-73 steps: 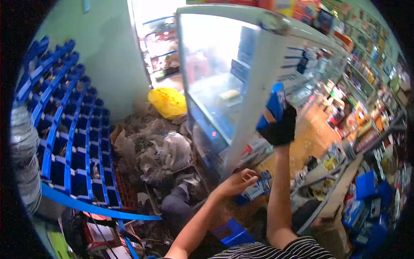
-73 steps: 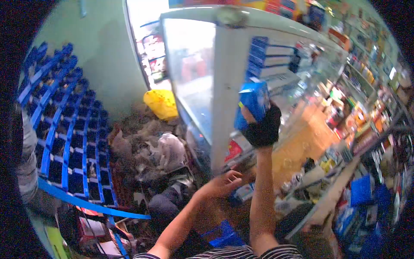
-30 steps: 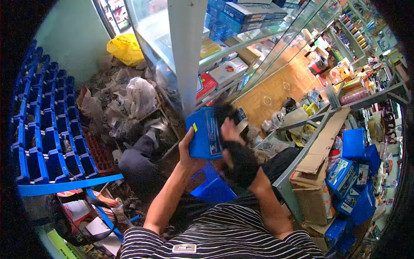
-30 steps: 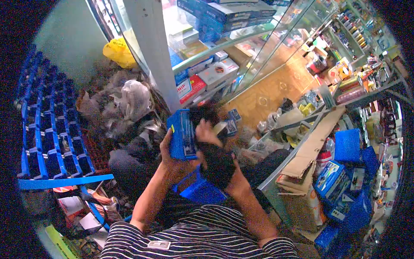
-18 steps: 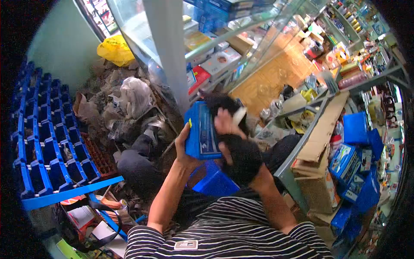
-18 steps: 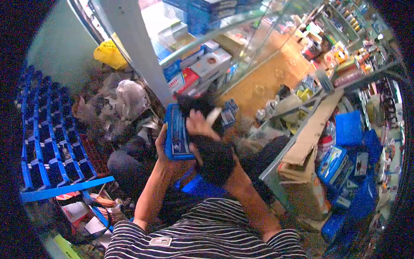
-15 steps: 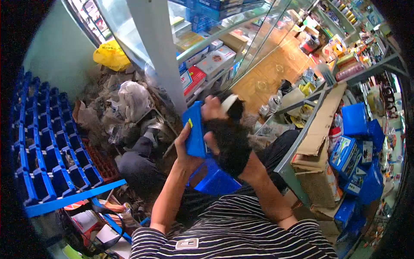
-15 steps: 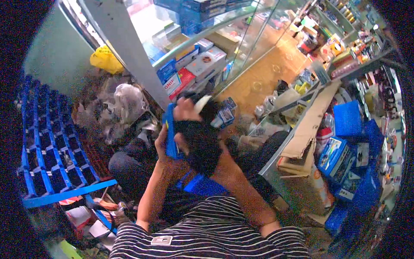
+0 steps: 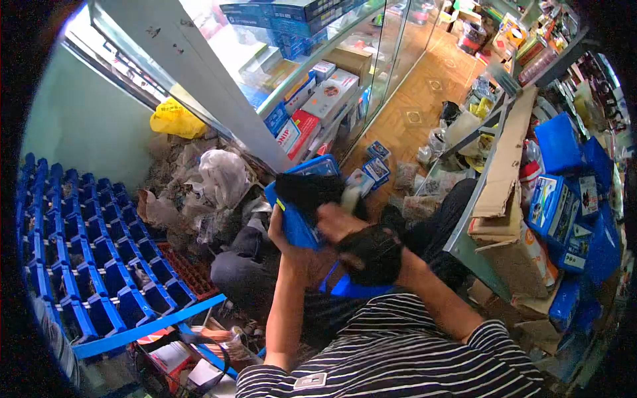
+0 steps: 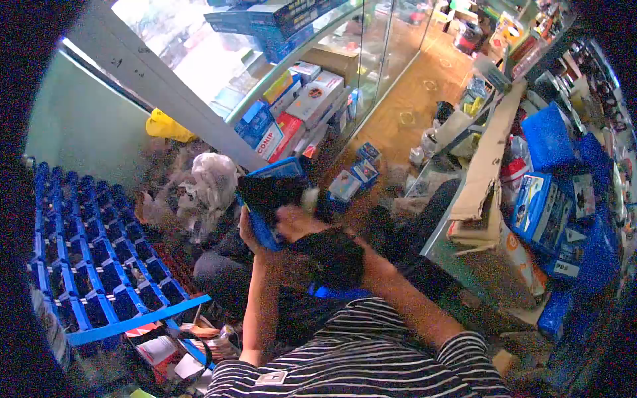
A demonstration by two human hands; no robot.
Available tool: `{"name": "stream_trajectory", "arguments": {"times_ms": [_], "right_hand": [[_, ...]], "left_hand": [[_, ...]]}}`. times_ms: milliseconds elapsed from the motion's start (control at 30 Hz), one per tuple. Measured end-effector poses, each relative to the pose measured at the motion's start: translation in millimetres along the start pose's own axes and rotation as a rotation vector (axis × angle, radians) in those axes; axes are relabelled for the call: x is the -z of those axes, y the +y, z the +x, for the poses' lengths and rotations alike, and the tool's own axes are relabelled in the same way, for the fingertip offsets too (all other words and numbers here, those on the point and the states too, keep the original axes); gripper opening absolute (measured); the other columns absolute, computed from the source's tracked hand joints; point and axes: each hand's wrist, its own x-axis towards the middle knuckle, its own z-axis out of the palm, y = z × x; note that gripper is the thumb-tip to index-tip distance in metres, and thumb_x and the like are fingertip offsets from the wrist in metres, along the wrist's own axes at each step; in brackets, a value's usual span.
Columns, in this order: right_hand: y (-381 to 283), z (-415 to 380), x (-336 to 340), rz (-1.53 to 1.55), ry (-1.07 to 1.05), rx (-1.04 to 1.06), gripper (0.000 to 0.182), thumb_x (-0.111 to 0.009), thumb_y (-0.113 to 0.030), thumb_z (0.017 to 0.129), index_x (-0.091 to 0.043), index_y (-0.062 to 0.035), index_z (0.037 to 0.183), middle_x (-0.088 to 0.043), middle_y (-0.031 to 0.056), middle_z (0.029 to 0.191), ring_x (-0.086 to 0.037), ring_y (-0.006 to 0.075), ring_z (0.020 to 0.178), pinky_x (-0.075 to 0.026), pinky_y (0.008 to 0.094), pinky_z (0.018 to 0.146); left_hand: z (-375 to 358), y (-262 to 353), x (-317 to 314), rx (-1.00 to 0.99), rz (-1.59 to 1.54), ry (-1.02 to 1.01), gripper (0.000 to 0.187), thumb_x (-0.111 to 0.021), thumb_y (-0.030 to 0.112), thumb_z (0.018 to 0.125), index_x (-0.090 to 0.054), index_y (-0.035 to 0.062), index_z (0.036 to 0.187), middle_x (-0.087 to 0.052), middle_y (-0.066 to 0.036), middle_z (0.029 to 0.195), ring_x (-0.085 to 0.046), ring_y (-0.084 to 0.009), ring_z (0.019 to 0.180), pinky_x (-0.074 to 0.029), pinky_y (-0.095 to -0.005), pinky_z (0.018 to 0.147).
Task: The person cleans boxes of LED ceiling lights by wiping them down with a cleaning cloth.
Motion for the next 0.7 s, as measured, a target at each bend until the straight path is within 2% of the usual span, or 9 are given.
{"name": "stream_trajectory", "arguments": {"times_ms": [33,233,300,367,400,467,533,633,700], "right_hand": [[17,-11,-4,-0.030,0.016,-0.012,0.053,-0.046,-0.030,0.102,-0.044,0.0027,0.144,-0.039,0.0227,0.152,-0.032,0.0348,0.146,-0.028,0.0410,0.119],[-5,10,-45,0.074,0.202,0.056,0.054,-0.046,-0.025,0.100,-0.042,0.0039,0.145,-0.036,0.0247,0.154,-0.030,0.0334,0.147,-0.022,0.0424,0.121],[-5,10,-37,0.052,0.191,0.067,0.056,-0.047,-0.025,0.098,-0.041,0.0049,0.145,-0.036,0.0265,0.153,-0.032,0.0349,0.146,-0.022,0.0429,0.121],[1,-14,-6,-0.011,0.099,0.052,0.060,-0.048,-0.026,0.096,-0.039,0.0065,0.146,-0.038,0.0296,0.150,-0.034,0.0382,0.144,-0.023,0.0435,0.120],[22,-18,-9,-0.107,0.079,-0.068,0.062,-0.043,-0.035,0.101,-0.037,0.0057,0.147,-0.039,0.0291,0.150,-0.035,0.0379,0.144,-0.025,0.0423,0.119],[19,-12,4,0.239,0.209,-0.235,0.074,-0.039,-0.049,0.101,-0.029,0.0049,0.151,-0.031,0.0272,0.155,-0.028,0.0373,0.147,-0.020,0.0428,0.120],[0,-1,19,0.507,0.329,-0.326,0.083,-0.024,-0.060,0.102,-0.023,0.0048,0.153,-0.023,0.0267,0.159,-0.021,0.0369,0.150,-0.013,0.0446,0.122],[12,-1,-2,0.316,0.338,-0.209,0.081,-0.025,-0.058,0.102,-0.021,0.0048,0.154,-0.020,0.0266,0.160,-0.019,0.0381,0.150,-0.010,0.0447,0.122],[18,-2,-7,0.126,0.246,-0.181,0.079,-0.030,-0.055,0.102,-0.020,0.0033,0.155,-0.017,0.0269,0.161,-0.018,0.0407,0.150,-0.016,0.0461,0.121]], "left_hand": [[0,-2,4,-0.041,0.040,0.027,0.062,-0.049,0.051,0.098,-0.052,0.0011,0.135,-0.059,-0.021,0.132,-0.060,-0.0333,0.113,-0.048,-0.0484,0.101],[1,-33,33,0.122,-0.683,-0.276,0.069,-0.041,0.054,0.100,-0.045,-0.0014,0.140,-0.055,-0.021,0.136,-0.048,-0.0336,0.132,-0.043,-0.0464,0.108],[6,-28,29,0.084,-0.525,-0.247,0.065,-0.041,0.052,0.100,-0.044,0.0010,0.142,-0.056,-0.019,0.136,-0.049,-0.0323,0.132,-0.042,-0.0484,0.108],[11,-7,4,-0.029,0.053,-0.157,0.063,-0.044,0.051,0.100,-0.043,0.0072,0.145,-0.058,-0.015,0.136,-0.054,-0.0303,0.126,-0.042,-0.0521,0.107],[14,-9,9,-0.021,0.057,-0.082,0.060,-0.043,0.049,0.100,-0.044,0.0069,0.144,-0.058,-0.014,0.136,-0.055,-0.0286,0.124,-0.043,-0.0501,0.107],[14,-25,35,0.019,0.053,0.076,0.055,-0.042,0.045,0.102,-0.047,0.0062,0.142,-0.059,-0.012,0.134,-0.056,-0.0253,0.121,-0.044,-0.0461,0.106],[17,-55,110,-0.031,0.464,0.078,0.059,-0.042,0.049,0.101,-0.049,0.0062,0.140,-0.059,-0.013,0.134,-0.057,-0.0247,0.120,-0.044,-0.0419,0.106],[27,-40,45,0.135,-0.061,-0.110,0.075,-0.044,0.066,0.094,-0.050,0.0061,0.139,-0.059,-0.014,0.133,-0.058,-0.0269,0.118,-0.045,-0.0386,0.104],[22,-19,0,0.200,-0.192,-0.135,0.072,-0.043,0.060,0.098,-0.047,0.0021,0.140,-0.057,-0.016,0.134,-0.057,-0.0302,0.120,-0.044,-0.0437,0.107]]}}
